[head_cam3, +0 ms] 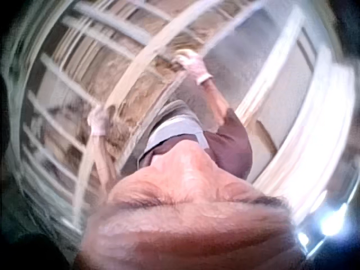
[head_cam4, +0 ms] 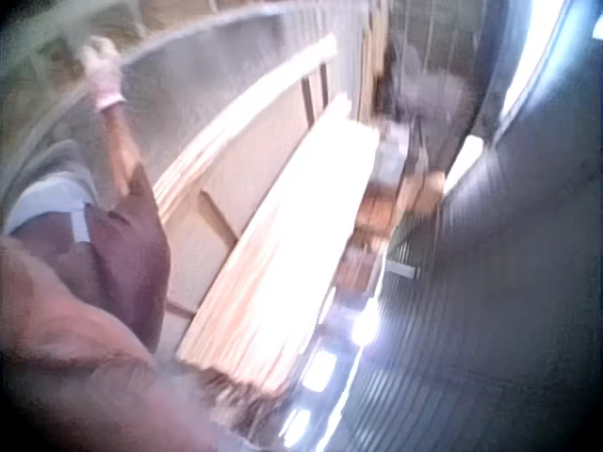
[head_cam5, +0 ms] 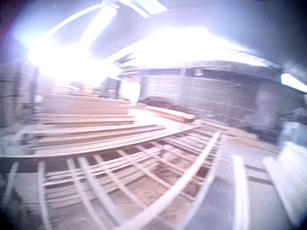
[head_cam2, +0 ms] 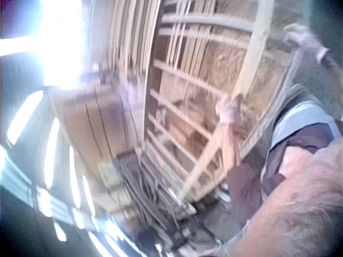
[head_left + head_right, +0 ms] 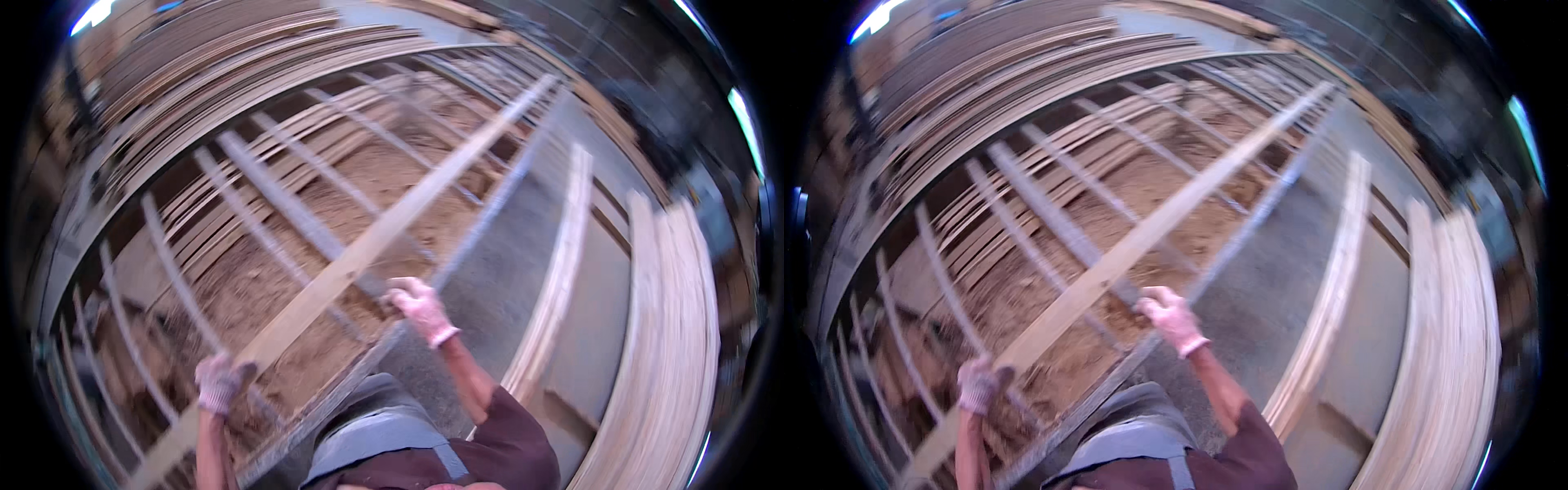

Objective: The person picks up long wooden planks from a stack and places them onto a metal drying rack. They then use a wide brush to apply a white finish to the planks, working in a repetitive cycle of picking up wood, placing it on the rack, and brushing it.

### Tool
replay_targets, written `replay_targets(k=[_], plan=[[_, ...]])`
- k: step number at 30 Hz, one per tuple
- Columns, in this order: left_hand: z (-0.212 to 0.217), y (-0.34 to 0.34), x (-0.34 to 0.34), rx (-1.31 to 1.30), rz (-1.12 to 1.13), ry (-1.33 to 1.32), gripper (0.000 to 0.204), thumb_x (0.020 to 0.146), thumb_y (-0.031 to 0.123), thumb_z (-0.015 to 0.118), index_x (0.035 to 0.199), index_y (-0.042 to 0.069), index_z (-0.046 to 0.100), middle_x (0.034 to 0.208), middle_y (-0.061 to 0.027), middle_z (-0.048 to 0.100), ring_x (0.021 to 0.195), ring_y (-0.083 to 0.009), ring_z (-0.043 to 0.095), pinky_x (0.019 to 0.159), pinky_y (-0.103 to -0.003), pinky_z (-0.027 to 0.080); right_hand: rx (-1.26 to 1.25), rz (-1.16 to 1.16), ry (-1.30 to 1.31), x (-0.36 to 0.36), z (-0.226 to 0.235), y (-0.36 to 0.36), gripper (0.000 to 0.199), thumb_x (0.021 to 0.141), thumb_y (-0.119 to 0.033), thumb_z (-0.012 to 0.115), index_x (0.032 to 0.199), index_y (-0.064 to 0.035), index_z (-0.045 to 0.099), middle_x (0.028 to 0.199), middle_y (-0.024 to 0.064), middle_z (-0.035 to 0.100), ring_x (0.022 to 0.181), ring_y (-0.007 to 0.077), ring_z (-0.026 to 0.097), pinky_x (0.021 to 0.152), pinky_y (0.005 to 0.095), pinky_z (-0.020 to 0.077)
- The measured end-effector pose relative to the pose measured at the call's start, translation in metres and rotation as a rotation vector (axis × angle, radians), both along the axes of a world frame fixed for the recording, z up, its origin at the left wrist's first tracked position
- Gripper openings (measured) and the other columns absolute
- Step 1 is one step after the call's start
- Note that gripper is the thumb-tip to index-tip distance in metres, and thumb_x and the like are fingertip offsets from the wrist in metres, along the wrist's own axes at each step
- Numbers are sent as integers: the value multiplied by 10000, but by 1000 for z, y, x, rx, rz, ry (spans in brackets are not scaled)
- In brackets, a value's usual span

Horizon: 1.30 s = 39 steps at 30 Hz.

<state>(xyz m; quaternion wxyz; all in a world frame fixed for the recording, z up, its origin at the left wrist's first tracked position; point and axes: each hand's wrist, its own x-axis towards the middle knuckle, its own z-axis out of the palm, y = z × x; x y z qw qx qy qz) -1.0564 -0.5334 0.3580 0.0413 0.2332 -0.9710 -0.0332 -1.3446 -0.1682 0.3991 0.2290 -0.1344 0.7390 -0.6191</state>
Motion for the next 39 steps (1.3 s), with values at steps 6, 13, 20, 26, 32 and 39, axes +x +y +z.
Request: replay_targets(k=[6, 13, 20, 26, 32, 39], plan=[[-20, -11, -25, -188, -272, 395, 637, 757, 769, 672, 652, 157, 532, 573, -13, 476, 517, -201, 471, 523, -362, 435, 150, 163, 636, 15, 8, -22, 537, 890, -151, 734, 1388, -13, 588, 1272, 202, 668, 1146, 332, 660, 1015, 448, 517], [-41, 37, 12, 29, -170, 74, 564, 732, 662, 750, 788, 104, 694, 754, -80, 689, 769, -303, 729, 624, -462, 567, 798, 907, 1216, -40, -60, -103, 408, 710, -267, 835, 1062, -117, 692, 1033, 130, 707, 1015, 366, 660, 893, 473, 529], [-25, 71, 61, 139, 51, -30, 597, 785, 730, 688, 774, 134, 680, 672, -27, 613, 631, -218, 645, 534, -397, 530, 648, 764, 1328, -23, -103, -49, 378, 644, -419, 913, 775, -150, 682, 800, 89, 677, 786, 318, 675, 731, 450, 552], [-12, 152, 52, 200, 50, -101, 511, 785, 614, 726, 769, 103, 715, 787, -65, 683, 780, -280, 693, 635, -459, 543, 938, 1143, 986, -13, -54, -15, 299, 775, -275, 844, 1028, -132, 778, 887, 150, 743, 901, 351, 719, 828, 450, 575], [-31, 180, 64, 116, 134, 46, 572, 697, 664, 736, 766, 97, 712, 781, -65, 657, 802, -285, 685, 636, -471, 548, 1001, 1405, 784, 20, -2, -40, 328, 898, -371, 754, 1097, -112, 733, 963, 143, 732, 951, 368, 698, 865, 478, 545], [-9, 176, 130, 201, 129, 358, 579, 766, 630, 755, 1025, 117, 685, 1014, -96, 648, 990, -290, 651, 876, -464, 500, 490, 1288, 990, 183, 32, -125, 419, 830, -275, 803, 1194, -84, 721, 1059, 164, 752, 1006, 351, 716, 913, 453, 555]])
